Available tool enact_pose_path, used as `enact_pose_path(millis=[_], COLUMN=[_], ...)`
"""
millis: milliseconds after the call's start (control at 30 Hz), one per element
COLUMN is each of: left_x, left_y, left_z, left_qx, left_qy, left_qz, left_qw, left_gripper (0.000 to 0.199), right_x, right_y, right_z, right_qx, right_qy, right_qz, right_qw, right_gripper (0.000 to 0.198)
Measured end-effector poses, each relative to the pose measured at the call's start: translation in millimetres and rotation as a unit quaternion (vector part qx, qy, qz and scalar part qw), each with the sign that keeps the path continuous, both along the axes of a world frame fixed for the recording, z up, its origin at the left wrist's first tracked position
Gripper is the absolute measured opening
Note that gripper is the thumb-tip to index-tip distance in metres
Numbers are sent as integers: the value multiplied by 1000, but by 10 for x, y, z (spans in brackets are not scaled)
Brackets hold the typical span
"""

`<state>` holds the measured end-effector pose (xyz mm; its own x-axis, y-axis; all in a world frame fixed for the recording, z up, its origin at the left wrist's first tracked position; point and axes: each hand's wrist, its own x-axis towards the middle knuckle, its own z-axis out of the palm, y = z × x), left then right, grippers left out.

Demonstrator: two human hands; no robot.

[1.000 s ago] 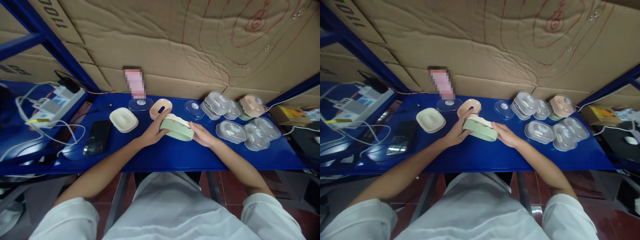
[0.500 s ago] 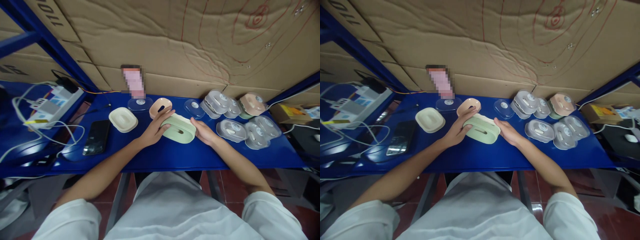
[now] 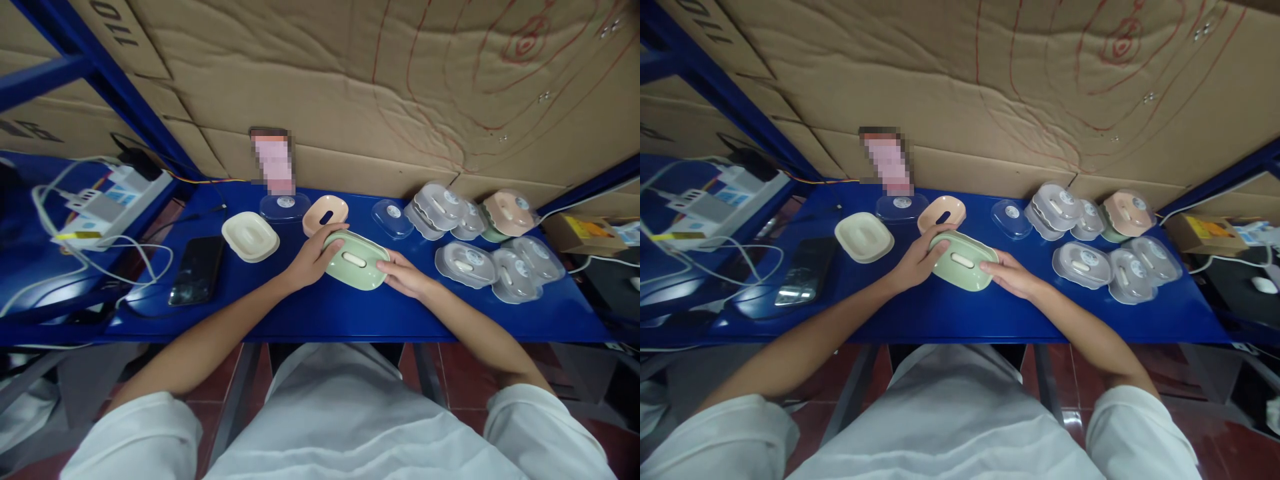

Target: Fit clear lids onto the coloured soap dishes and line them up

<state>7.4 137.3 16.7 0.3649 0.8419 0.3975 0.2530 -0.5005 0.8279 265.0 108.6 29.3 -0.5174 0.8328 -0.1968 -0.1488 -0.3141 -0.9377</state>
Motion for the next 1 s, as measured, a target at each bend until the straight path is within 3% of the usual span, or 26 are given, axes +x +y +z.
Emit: enact_pose_path(millis=[133, 200, 333, 433, 533, 667, 767, 1000], left_x=[-11, -5, 9, -7, -36, -29, -5, -30], left_y=[28, 46, 86, 94, 41, -70, -93, -49], left_z=[-60, -92, -133, -115, -47, 18, 6, 2], left_qx=[-7, -5, -11, -35, -35, 19, 64, 66], left_qy=[-30, -43, -75, -81, 9, 176, 198, 184], left_qz=[-2, 5, 18, -43, -107, -148, -156, -126], left_qw=[1000, 999, 997, 995, 994, 973, 966, 973], left_gripper=[62, 62, 63, 64, 65, 63, 48, 40], right_x=[1, 20, 101, 247, 522, 1038, 1369, 1596], right_y=[29, 53, 107, 189, 346, 614, 761, 857], right_z=[7, -10, -21, 76, 224, 330, 347, 382], right_qx=[19, 84, 207, 255, 294, 294, 283, 243], right_qy=[-21, -77, -209, -246, -255, -278, -290, -273], right_qz=[-8, -32, -68, -119, -229, -389, -467, -505], right_qw=[1000, 993, 953, 928, 892, 828, 787, 782], right_gripper=[66, 59, 50, 49, 51, 56, 50, 39])
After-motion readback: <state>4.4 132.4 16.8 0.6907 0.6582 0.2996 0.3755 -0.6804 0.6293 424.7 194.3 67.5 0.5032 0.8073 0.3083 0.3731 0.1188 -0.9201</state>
